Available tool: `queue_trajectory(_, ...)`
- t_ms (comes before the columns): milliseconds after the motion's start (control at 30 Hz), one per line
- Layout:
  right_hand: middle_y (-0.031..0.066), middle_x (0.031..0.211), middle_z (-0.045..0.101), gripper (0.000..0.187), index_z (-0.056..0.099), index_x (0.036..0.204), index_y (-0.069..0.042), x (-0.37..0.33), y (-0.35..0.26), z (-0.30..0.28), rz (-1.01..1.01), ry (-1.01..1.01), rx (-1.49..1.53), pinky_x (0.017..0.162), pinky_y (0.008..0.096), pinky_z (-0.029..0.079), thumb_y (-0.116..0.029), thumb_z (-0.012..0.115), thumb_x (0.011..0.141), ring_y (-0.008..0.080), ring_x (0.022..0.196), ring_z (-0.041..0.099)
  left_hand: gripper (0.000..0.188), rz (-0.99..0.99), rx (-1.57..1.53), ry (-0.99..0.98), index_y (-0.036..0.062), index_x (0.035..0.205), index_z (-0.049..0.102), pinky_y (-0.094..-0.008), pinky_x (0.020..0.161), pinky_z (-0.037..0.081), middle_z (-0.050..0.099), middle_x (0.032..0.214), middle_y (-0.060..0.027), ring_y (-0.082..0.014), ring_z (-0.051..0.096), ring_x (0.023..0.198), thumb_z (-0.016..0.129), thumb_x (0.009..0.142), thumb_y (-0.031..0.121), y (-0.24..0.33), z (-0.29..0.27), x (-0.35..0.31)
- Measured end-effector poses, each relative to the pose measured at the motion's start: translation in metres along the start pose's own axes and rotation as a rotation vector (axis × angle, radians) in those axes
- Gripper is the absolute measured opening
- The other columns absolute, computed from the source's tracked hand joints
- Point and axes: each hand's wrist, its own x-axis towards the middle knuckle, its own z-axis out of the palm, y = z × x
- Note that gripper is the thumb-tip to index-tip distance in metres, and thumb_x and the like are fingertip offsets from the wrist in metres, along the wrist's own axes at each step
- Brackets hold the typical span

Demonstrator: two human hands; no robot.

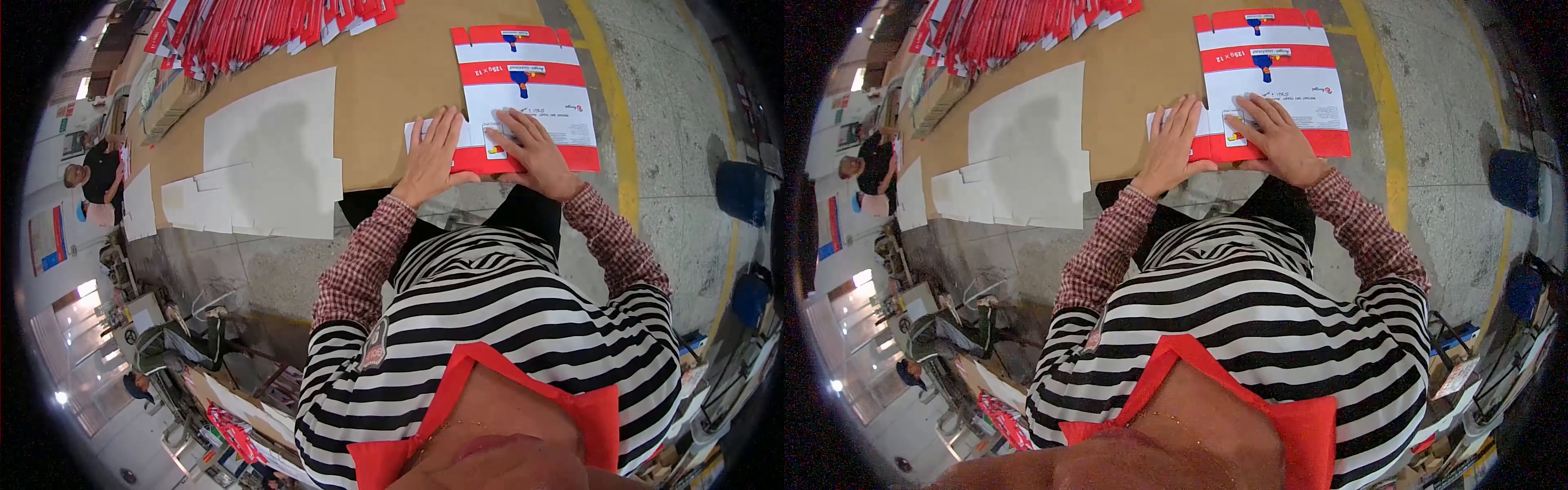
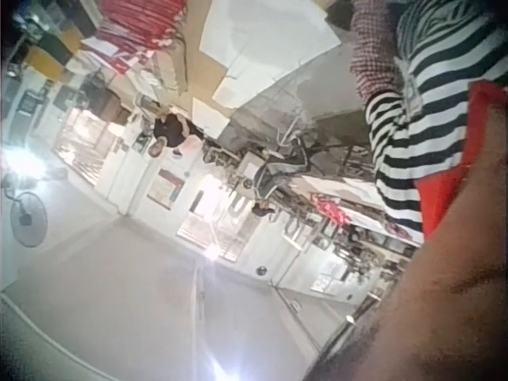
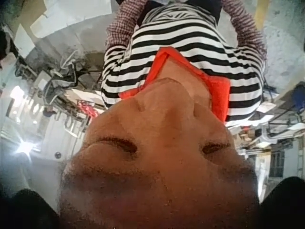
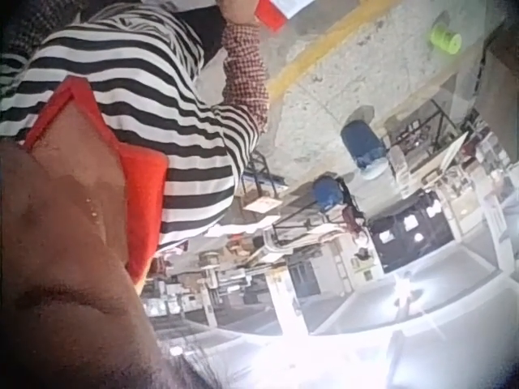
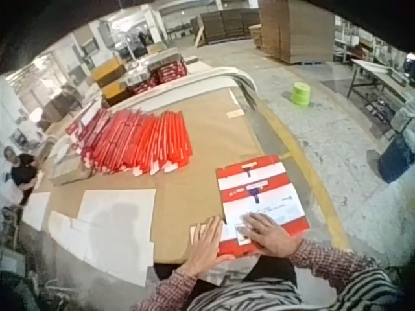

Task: Folding pre-cut paper folders at a large table in a production facility.

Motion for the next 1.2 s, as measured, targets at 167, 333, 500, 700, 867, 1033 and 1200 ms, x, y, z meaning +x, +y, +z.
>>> queue_trajectory(167,0.0143,0.147,0.029,0.081,0.040,0.138,-0.011,0.001,0.001,0.002,-0.021,-0.040,-0.081,0.110,0.0471,0.025,-0.045,0.070,0.071,0.0339,0.134,0.029,0.102,-0.021,0.137,-0.060,-0.0045,0.139,0.030,-0.0588,0.108,0.011,0.024,0.148,-0.0203,-0.0354,0.018,0.139,0.051,0.074,0.071,0.005,0.005,0.006)
queue_trajectory(333,0.0179,0.142,0.035,0.073,0.045,0.134,-0.009,-0.008,0.012,-0.011,-0.039,0.002,-0.122,0.109,0.0470,0.025,-0.044,0.068,0.075,0.0340,0.132,0.032,0.079,-0.077,0.129,-0.064,0.0059,0.144,0.027,-0.0572,0.109,0.011,0.021,0.150,-0.0186,-0.0374,0.016,0.139,0.052,0.086,0.052,0.011,0.003,0.012)
queue_trajectory(500,0.0154,0.129,0.050,0.048,0.050,0.127,-0.002,-0.070,0.047,0.002,0.786,0.672,0.645,0.100,0.0402,0.039,-0.025,0.064,0.088,0.0248,0.120,0.047,0.059,-0.200,0.057,0.016,0.0133,0.143,0.032,-0.0577,0.109,0.010,0.021,0.151,-0.0150,-0.0400,0.015,0.139,0.050,0.091,0.035,0.012,0.009,0.009)
queue_trajectory(700,0.0087,0.134,0.044,0.068,0.021,0.144,-0.003,0.004,-0.029,0.034,0.715,0.830,1.446,0.099,0.0338,0.039,-0.003,0.060,0.087,0.0196,0.118,0.046,0.063,-0.310,-0.415,0.389,0.0022,0.142,0.027,-0.0574,0.109,0.012,0.019,0.148,-0.0260,-0.0470,0.014,0.136,0.046,0.083,0.007,0.068,0.039,0.037)
queue_trajectory(867,0.0091,0.130,0.050,0.072,0.026,0.143,-0.008,0.004,0.072,0.001,0.565,0.120,1.337,0.095,0.0334,0.044,0.007,0.058,0.081,0.0188,0.116,0.050,0.068,-0.298,-0.380,0.544,-0.0020,0.143,0.025,-0.0505,0.112,0.010,0.018,0.149,-0.0249,-0.0427,0.011,0.139,0.054,0.083,0.010,0.042,-0.023,-0.013)
queue_trajectory(1033,0.0064,0.104,0.065,0.058,0.048,0.130,-0.007,0.084,0.230,-0.076,0.451,-0.092,0.767,0.077,0.0332,0.052,0.007,0.059,0.075,0.0158,0.090,0.062,0.067,-0.589,0.052,0.444,0.0008,0.128,0.044,-0.0506,0.102,0.027,0.045,0.125,-0.0217,-0.0413,0.037,0.121,0.072,0.077,0.033,-0.044,-0.069,-0.133)
queue_trajectory(1200,0.0126,0.097,0.068,0.049,0.060,0.119,-0.005,0.294,0.324,-0.026,0.398,0.473,0.868,0.070,0.0347,0.054,-0.011,0.070,0.070,0.0208,0.080,0.066,0.079,-0.750,0.271,0.233,0.0060,0.122,0.048,-0.0492,0.094,0.031,0.047,0.117,-0.0152,-0.0346,0.042,0.112,0.079,0.063,0.048,-0.041,-0.076,-0.190)
